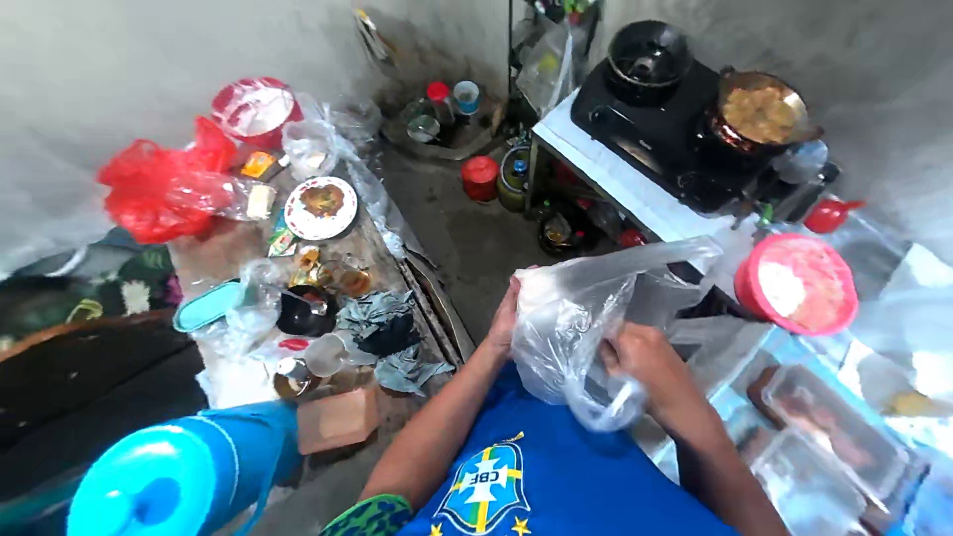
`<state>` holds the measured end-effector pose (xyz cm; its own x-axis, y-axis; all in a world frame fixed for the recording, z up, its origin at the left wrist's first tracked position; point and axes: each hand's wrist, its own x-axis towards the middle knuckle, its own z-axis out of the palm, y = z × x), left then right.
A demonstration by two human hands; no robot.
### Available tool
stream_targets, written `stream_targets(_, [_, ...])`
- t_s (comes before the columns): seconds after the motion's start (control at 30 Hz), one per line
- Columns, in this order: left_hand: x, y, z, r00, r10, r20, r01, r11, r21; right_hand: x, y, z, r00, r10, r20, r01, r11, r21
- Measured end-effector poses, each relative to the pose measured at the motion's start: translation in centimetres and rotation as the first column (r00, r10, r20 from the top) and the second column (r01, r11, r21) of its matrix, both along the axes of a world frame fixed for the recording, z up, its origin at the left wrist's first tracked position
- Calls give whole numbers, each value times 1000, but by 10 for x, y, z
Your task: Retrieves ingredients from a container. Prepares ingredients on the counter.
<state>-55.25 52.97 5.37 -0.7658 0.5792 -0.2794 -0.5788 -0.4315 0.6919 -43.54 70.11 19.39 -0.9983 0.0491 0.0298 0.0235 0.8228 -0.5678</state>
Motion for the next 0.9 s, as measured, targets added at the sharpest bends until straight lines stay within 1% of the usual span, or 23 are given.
stream_targets(0.03, [-10, 2, 4, 997, 73, -18, -74, 995, -73, -17, 4, -2, 993, -52, 106, 61, 995, -81])
stream_targets(0.07, [-21, 5, 7, 988, 148, -38, -152, 977, -147, -37, 9, -8, 984, -89, 155, 115, 978, -173])
stream_targets(0.1, [-33, 7, 10, 974, 218, -61, -226, 952, -206, -57, 15, -24, 989, -79, 128, 109, 964, -241])
stream_targets(0.17, [-55, 9, 15, 946, 313, -86, -324, 903, -282, -98, 24, -52, 996, 72, 60, -47, 939, -340])
stream_targets(0.2, [-66, 8, 20, 939, 336, -75, -342, 887, -311, -118, 24, -62, 989, 144, 46, -119, 929, -351])
stream_targets(0.27, [-90, 5, 25, 933, 358, -30, -349, 881, -319, -159, 21, -73, 977, 211, 34, -187, 919, -348])
stream_targets(0.3, [-105, 2, 25, 925, 380, -17, -367, 880, -300, -182, 17, -75, 973, 229, 24, -207, 915, -346])
stream_targets(0.37, [-136, -8, 19, 913, 409, -5, -395, 878, -272, -229, 2, -61, 968, 247, 37, -219, 911, -350])
stream_targets(0.43, [-170, -20, 12, 905, 425, 14, -408, 876, -257, -275, -13, -51, 980, 201, 8, -175, 871, -459])
stream_targets(0.47, [-185, -26, 11, 893, 446, 49, -419, 868, -267, -298, -22, -45, 985, 174, -19, -163, 871, -464])
stream_targets(0.53, [-212, -36, 11, 861, 496, 114, -453, 848, -275, -343, -44, -27, 986, 145, -83, -164, 934, -318])
stream_targets(0.6, [-240, -46, 12, 816, 554, 163, -517, 827, -221, -384, -60, -9, 976, 188, -109, -202, 969, -141])
stream_targets(0.67, [-268, -60, 7, 807, 552, 209, -535, 834, -134, -420, -68, 5, 951, 269, -155, -276, 961, -29])
stream_targets(0.7, [-282, -67, 2, 808, 554, 201, -541, 833, -117, -436, -70, 10, 925, 321, -204, -326, 945, 8])
stream_targets(0.77, [-309, -79, -14, 771, 606, 193, -584, 795, -164, -465, -73, 17, 869, 396, -296, -404, 914, 36])
stream_targets(0.83, [-332, -88, -40, 716, 659, 230, -605, 750, -266, -488, -76, 25, 847, 381, -371, -417, 909, -16])
stream_targets(0.87, [-342, -93, -51, 701, 666, 254, -602, 744, -290, -499, -79, 29, 848, 361, -387, -412, 910, -54])
stream_targets(0.9, [-351, -98, -58, 690, 669, 278, -610, 743, -274, -510, -83, 32, 855, 344, -390, -410, 907, -100])
